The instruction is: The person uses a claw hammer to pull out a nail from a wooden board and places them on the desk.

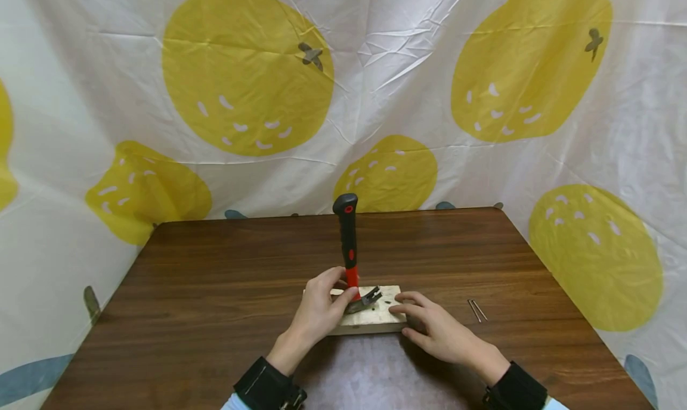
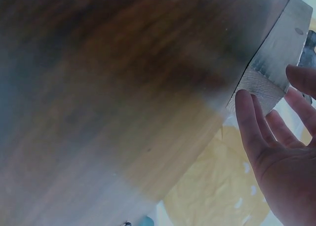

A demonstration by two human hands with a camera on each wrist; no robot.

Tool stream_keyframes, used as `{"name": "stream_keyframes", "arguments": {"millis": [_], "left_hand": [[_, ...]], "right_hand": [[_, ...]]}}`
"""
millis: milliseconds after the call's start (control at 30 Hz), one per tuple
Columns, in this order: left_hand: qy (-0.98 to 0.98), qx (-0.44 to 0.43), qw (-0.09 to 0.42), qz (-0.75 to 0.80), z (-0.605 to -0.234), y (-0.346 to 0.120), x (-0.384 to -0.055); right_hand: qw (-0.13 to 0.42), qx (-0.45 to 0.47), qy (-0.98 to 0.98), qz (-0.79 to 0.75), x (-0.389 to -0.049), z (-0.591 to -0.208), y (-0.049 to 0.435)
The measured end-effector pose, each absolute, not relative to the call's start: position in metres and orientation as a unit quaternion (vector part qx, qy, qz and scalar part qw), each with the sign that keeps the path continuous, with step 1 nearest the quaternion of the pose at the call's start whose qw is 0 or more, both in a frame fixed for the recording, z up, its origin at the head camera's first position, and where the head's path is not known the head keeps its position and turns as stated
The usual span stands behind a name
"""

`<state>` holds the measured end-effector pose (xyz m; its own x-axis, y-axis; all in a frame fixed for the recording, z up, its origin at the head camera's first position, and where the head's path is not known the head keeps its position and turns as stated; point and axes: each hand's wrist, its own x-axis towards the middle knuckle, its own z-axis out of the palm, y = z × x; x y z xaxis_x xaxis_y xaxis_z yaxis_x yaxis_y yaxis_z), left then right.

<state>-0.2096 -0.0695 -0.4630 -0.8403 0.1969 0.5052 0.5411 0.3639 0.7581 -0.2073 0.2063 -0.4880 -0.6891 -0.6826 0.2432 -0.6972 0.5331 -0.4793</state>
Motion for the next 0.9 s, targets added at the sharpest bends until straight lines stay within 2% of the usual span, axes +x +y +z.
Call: {"name": "stream_keyframes", "arguments": {"millis": [233, 900], "left_hand": [[-0.801, -0.230, 0.177, -0.523, -0.4641, -0.0713, -0.2090], [-0.766, -0.204, 0.165, -0.587, -0.4667, -0.0766, -0.2074]], "right_hand": [[0.016, 0.395, -0.875, 0.278, -0.2071, -0.4880, 0.2066], [0.016, 0.392, -0.877, 0.276, -0.2068, -0.4872, 0.2062]]}}
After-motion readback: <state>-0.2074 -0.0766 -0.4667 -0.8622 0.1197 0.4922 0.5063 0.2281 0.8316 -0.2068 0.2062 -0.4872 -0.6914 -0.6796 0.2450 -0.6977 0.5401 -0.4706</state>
